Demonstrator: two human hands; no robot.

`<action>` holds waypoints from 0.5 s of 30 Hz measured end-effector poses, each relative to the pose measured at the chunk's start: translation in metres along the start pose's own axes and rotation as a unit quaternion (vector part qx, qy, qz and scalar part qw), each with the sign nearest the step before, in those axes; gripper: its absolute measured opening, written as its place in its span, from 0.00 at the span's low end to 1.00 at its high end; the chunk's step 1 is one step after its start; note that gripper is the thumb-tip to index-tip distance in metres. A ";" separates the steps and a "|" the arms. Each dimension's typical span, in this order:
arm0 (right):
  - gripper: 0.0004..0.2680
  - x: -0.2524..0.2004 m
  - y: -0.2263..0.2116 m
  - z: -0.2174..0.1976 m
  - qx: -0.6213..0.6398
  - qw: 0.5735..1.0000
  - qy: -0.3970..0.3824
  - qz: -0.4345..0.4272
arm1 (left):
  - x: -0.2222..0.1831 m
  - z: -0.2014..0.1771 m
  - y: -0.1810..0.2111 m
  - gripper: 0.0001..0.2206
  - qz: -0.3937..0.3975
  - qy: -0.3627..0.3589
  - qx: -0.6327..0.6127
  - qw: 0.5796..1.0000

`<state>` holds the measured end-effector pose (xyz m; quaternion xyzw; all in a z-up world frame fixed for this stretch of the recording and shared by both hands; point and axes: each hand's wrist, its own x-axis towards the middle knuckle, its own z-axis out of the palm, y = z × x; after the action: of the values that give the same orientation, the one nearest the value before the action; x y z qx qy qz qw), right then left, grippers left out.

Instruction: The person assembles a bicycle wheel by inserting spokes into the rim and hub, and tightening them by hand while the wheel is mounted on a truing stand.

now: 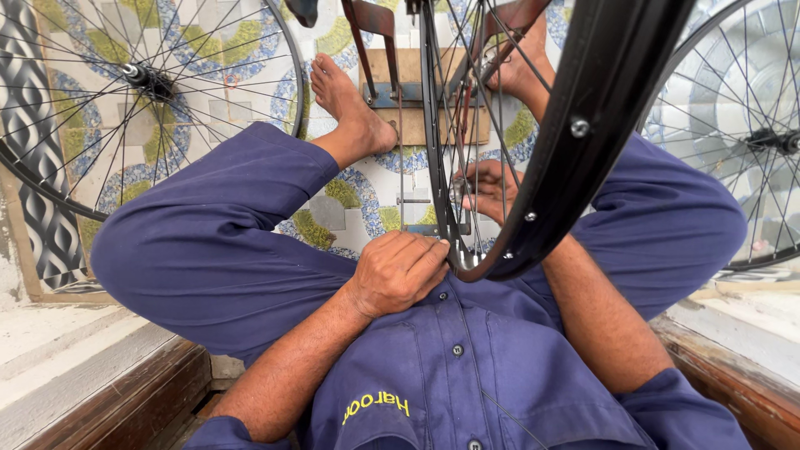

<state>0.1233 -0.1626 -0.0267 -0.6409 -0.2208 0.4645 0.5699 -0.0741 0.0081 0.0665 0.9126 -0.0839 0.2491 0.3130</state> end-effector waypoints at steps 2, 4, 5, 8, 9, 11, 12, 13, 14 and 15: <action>0.17 0.001 0.000 0.003 0.015 1.000 -0.014 0.002 | 0.000 0.002 0.000 0.15 0.000 0.001 -0.002 1.000; 0.17 0.003 -0.004 0.007 0.028 0.999 -0.036 0.003 | 0.000 0.002 0.000 0.15 -0.004 0.007 0.002 1.000; 0.16 0.002 -0.007 0.009 0.045 0.998 -0.039 0.014 | -0.001 0.003 0.000 0.15 -0.006 0.004 -0.001 1.000; 0.16 -0.001 -0.018 0.009 0.056 0.996 -0.055 0.041 | -0.003 0.002 0.000 0.15 -0.005 0.006 -0.004 1.000; 0.16 0.000 -0.021 0.008 0.051 0.995 -0.065 0.056 | -0.003 0.002 0.000 0.16 -0.001 0.008 -0.004 1.000; 0.15 0.003 -0.025 0.008 0.052 0.993 -0.091 0.059 | -0.003 0.002 -0.001 0.15 -0.002 0.011 -0.007 1.000; 0.15 0.005 -0.027 0.007 0.056 0.990 -0.114 0.062 | -0.003 0.002 -0.001 0.15 0.000 0.011 -0.013 1.000; 0.15 0.008 -0.030 0.004 0.053 0.990 -0.117 0.063 | -0.003 0.002 -0.001 0.15 -0.002 0.014 -0.011 1.000; 0.15 0.012 -0.034 0.001 0.036 0.986 -0.141 0.076 | -0.003 0.002 -0.001 0.15 -0.004 0.014 -0.019 1.000; 0.15 0.016 -0.037 -0.001 0.021 0.982 -0.165 0.089 | -0.003 0.001 -0.001 0.15 -0.007 0.014 -0.026 1.000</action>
<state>0.1406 -0.1404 0.0024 -0.5605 -0.2442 0.6172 0.4952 -0.0761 0.0080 0.0634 0.9011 -0.0799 0.2572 0.3398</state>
